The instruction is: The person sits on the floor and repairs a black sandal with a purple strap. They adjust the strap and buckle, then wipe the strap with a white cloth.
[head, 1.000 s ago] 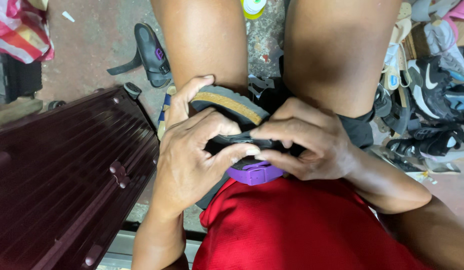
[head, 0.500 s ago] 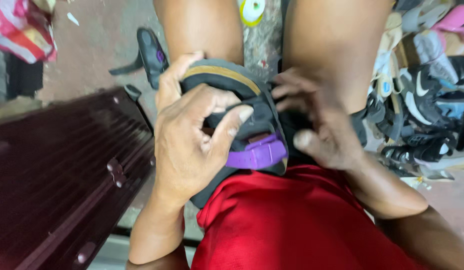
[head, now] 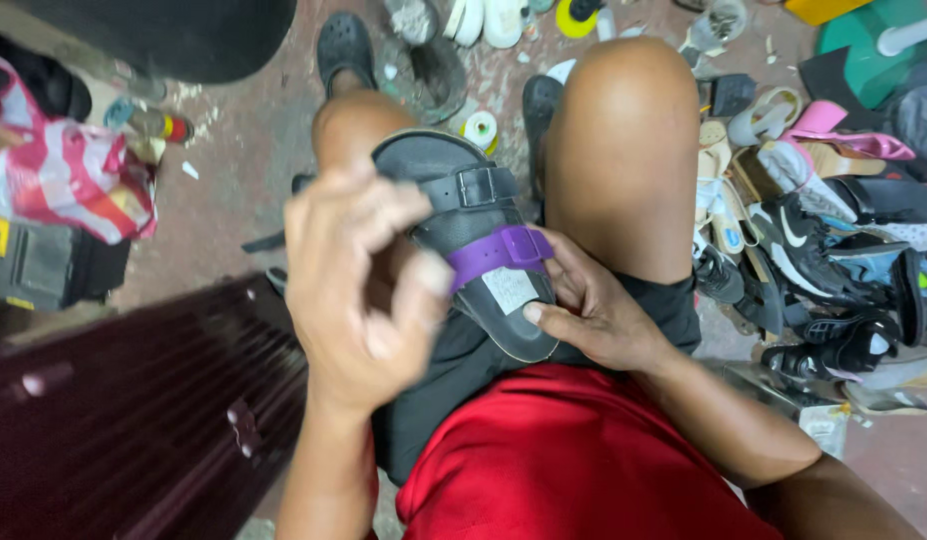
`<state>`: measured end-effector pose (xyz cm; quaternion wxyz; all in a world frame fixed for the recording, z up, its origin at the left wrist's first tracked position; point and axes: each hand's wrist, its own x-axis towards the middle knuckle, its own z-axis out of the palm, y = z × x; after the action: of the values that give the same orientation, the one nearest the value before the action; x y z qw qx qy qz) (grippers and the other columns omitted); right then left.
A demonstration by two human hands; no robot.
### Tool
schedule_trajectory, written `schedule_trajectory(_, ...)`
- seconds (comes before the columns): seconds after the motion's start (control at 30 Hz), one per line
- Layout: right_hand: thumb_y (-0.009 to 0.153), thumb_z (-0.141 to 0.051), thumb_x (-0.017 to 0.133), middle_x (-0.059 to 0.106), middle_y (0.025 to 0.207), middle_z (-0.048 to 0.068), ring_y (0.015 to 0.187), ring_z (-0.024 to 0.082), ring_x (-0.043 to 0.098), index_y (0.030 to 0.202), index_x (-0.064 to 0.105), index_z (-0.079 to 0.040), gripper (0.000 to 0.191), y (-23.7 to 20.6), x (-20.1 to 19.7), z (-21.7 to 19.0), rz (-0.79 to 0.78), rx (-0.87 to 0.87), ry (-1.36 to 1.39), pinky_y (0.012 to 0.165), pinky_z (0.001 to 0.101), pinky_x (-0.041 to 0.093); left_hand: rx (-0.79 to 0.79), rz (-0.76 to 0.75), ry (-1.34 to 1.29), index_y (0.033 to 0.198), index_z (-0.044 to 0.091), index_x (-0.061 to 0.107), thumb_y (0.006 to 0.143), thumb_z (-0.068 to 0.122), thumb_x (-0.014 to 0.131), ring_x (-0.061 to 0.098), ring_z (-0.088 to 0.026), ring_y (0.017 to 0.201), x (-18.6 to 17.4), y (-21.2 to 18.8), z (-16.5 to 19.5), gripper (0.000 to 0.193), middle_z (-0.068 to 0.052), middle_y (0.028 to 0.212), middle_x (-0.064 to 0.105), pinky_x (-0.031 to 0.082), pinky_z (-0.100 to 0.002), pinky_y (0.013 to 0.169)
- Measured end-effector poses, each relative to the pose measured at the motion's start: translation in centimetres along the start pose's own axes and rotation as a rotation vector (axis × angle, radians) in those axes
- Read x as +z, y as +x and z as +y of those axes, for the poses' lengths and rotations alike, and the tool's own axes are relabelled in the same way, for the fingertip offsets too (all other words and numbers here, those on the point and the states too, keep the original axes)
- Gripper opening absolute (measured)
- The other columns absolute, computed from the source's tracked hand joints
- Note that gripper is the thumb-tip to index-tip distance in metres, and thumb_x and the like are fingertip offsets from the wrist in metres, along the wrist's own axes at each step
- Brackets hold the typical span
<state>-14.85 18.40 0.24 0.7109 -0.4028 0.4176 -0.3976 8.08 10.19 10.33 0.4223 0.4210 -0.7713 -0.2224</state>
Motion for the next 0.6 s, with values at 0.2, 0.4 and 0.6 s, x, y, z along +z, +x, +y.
schedule_trajectory(0.2, 0.096, -0.010, 0.061, 0.049, 0.152, 0.013, 0.145, 0.020, 0.044, 0.156, 0.032, 0.003, 0.068, 1.5, 0.9, -1.0, 0.034, -0.057, 0.029, 0.121, 0.0364, 0.034, 0.145, -0.011, 0.329, 0.107, 0.004, 0.071, 0.089, 0.017, 0.091, 0.068, -0.026, 0.090, 1.9, -1.4, -0.8, 0.030, -0.010, 0.102, 0.070, 0.054, -0.037, 0.079)
schedule_trajectory(0.4, 0.098, -0.007, 0.059, 0.047, 0.154, 0.015, 0.145, 0.021, 0.042, 0.158, 0.032, 0.003, 0.067, 2.7, 1.5, -1.4, 0.067, -0.081, 0.093, 0.122, 0.0358, 0.033, 0.144, 0.152, 0.310, 0.101, 0.004, 0.068, 0.092, 0.013, 0.088, 0.070, -0.025, 0.079, 2.3, -2.0, -1.9, 0.024, -0.010, 0.092, 0.071, 0.054, -0.034, 0.071)
schedule_trajectory(0.6, 0.095, 0.003, 0.063, 0.039, 0.160, 0.014, 0.145, 0.019, 0.043, 0.163, 0.011, -0.003, 0.086, 3.6, 1.8, -0.9, 0.206, -0.237, 0.006, 0.118, 0.0361, 0.038, -0.595, -0.072, -0.475, 0.116, 0.002, 0.067, 0.102, 0.012, 0.058, 0.067, -0.010, 0.066, 4.6, -2.7, -0.8, 0.020, -0.005, 0.083, 0.072, 0.054, -0.024, 0.062)
